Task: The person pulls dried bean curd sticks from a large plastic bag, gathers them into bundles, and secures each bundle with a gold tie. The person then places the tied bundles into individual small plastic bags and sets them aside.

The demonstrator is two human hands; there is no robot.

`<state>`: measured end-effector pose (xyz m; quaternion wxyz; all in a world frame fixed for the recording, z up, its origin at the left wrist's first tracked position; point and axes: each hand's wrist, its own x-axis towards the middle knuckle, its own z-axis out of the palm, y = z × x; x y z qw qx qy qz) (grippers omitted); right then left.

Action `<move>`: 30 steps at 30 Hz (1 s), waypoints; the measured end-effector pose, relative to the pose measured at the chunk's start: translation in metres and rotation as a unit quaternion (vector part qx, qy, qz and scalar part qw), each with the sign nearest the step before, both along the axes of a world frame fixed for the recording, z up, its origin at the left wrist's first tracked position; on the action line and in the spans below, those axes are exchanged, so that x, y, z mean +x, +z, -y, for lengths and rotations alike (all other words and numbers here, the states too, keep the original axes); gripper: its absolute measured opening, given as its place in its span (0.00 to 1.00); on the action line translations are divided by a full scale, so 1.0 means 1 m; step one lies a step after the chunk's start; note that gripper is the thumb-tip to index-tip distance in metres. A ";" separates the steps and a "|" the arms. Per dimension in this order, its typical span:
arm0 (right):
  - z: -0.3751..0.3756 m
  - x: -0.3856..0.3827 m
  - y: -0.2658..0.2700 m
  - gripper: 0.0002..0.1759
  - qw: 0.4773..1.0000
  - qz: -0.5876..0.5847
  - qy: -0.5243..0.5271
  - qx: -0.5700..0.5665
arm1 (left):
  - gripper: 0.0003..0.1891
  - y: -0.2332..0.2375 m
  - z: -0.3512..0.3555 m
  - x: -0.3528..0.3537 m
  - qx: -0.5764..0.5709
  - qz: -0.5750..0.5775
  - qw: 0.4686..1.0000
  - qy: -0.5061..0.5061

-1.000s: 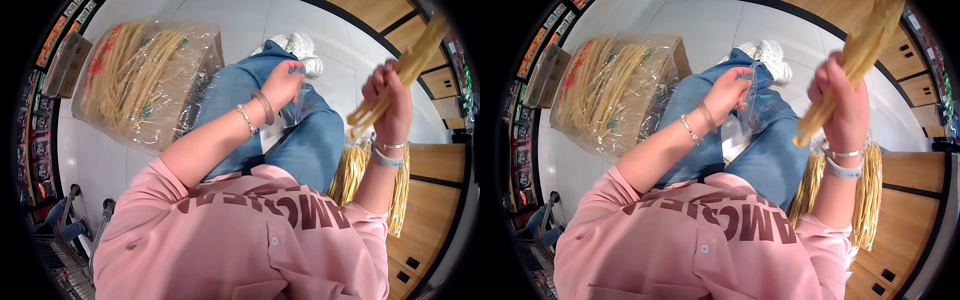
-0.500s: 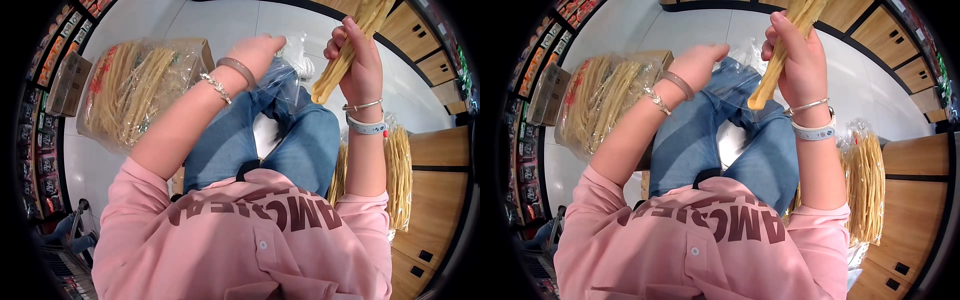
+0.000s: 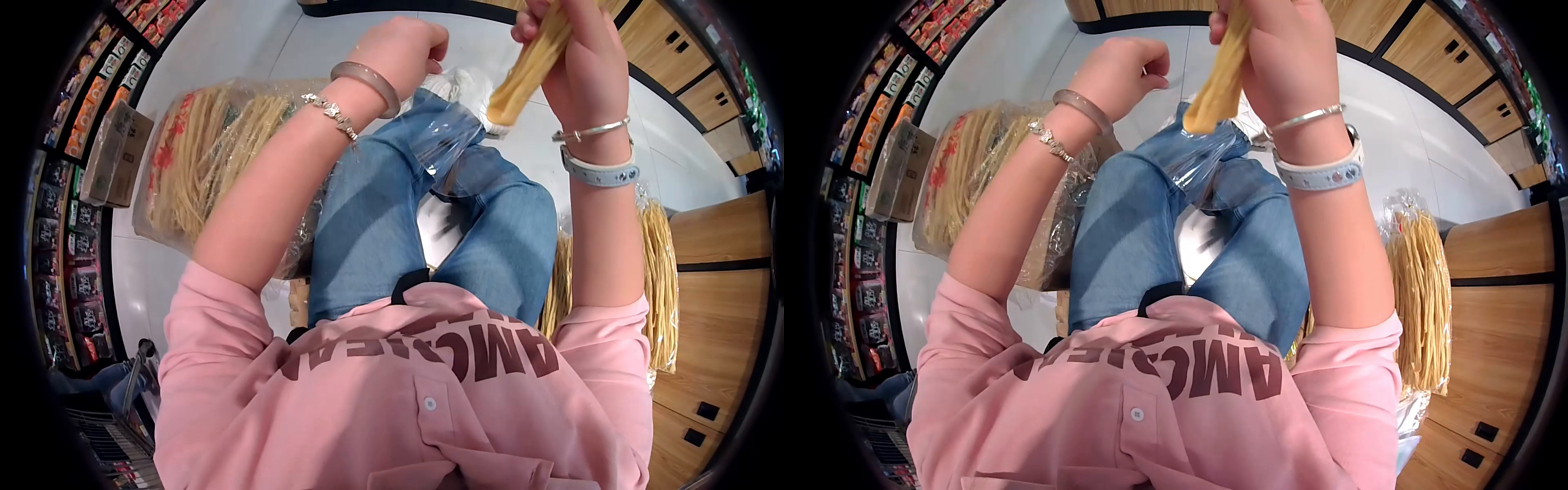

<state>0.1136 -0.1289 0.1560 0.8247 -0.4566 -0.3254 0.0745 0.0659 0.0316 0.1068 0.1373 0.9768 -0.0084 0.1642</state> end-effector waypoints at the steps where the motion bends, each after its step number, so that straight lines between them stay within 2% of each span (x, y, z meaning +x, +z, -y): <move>1: -0.004 0.003 0.003 0.09 1.000 0.015 -0.003 0.006 | 0.07 -0.001 -0.001 0.001 0.010 0.014 1.000 -0.025; 5: -0.025 0.017 0.009 0.09 0.998 0.037 -0.018 0.050 | 0.12 -0.007 -0.009 0.008 0.098 0.034 0.993 -0.062; 8: -0.035 0.022 0.009 0.09 0.997 0.009 -0.032 0.072 | 0.15 0.012 -0.003 0.005 0.021 -0.098 0.995 -0.031; 11: -0.037 0.022 0.006 0.09 0.996 0.008 -0.040 0.075 | 0.14 0.018 -0.009 0.008 -0.081 -0.146 0.985 -0.052; 14: -0.037 0.024 0.004 0.09 0.996 0.006 -0.032 0.082 | 0.11 0.016 -0.013 0.007 -0.131 -0.140 0.974 -0.118; 18: -0.039 0.025 0.005 0.10 0.996 0.002 -0.008 0.089 | 0.11 0.027 -0.005 0.000 -0.105 -0.136 0.977 -0.129; 21: -0.039 0.028 0.001 0.10 0.996 0.028 -0.032 0.074 | 0.15 0.032 -0.002 -0.002 -0.094 -0.144 0.976 -0.131; 28: -0.044 0.023 -0.012 0.13 0.972 0.116 -0.167 -0.121 | 0.24 0.027 -0.012 0.001 -0.126 -0.114 0.972 -0.165; 30: -0.047 0.017 -0.020 0.13 0.971 0.127 -0.174 -0.109 | 0.25 0.029 -0.010 -0.002 -0.124 -0.130 0.972 -0.153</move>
